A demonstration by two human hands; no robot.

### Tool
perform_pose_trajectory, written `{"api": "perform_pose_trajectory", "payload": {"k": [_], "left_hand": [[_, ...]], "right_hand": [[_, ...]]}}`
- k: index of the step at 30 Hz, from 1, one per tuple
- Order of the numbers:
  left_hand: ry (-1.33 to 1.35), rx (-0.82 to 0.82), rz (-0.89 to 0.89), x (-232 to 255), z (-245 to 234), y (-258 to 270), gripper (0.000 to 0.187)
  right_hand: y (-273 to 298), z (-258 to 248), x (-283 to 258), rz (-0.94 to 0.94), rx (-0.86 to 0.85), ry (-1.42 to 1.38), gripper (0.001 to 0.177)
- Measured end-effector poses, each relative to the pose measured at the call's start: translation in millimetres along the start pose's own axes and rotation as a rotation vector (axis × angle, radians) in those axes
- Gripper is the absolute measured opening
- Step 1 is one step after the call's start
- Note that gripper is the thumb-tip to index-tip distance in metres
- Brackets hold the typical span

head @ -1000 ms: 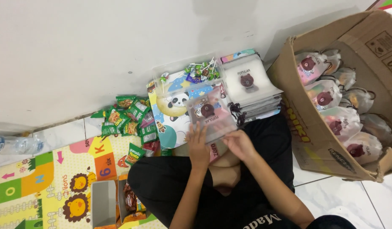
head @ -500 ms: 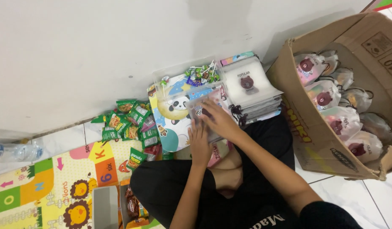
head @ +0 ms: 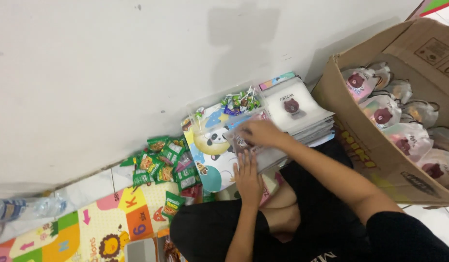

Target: Packing small snacks and stickers into plastic gift bags and placing them into a cardboard box.

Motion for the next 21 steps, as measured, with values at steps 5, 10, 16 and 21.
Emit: {"api": "perform_pose_trajectory", "payload": {"k": [5, 10, 16, 21], "left_hand": [[0.022, 0.006, -0.020, 0, -6, -1, 0.066], [0.033, 0.060, -0.036, 3, -14, -5, 0.059], [0.044, 0.083, -0.039, 3, -13, -7, 0.057], [0.042, 0.125, -0.066, 3, -15, -7, 0.055]], "right_hand": [[-120, -27, 90, 0.093, 0.323, 0.149, 0.022], [-164, -17, 87, 0.064, 0.199, 0.501, 0.014], [-167, -3, 76, 0.026, 0.065, 0.466, 0.033], [-143, -11, 48, -0.086, 0.144, 0.607, 0.019]]}}
Point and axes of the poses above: each hand's wrist, its own y-axis away from the middle knuckle, its own z-axis out of the palm, x = y × z, the point moved 6 cm from there along -y, towards the middle knuckle, and after that the axes turned 5 degrees about -y, right-handed, at the moved point
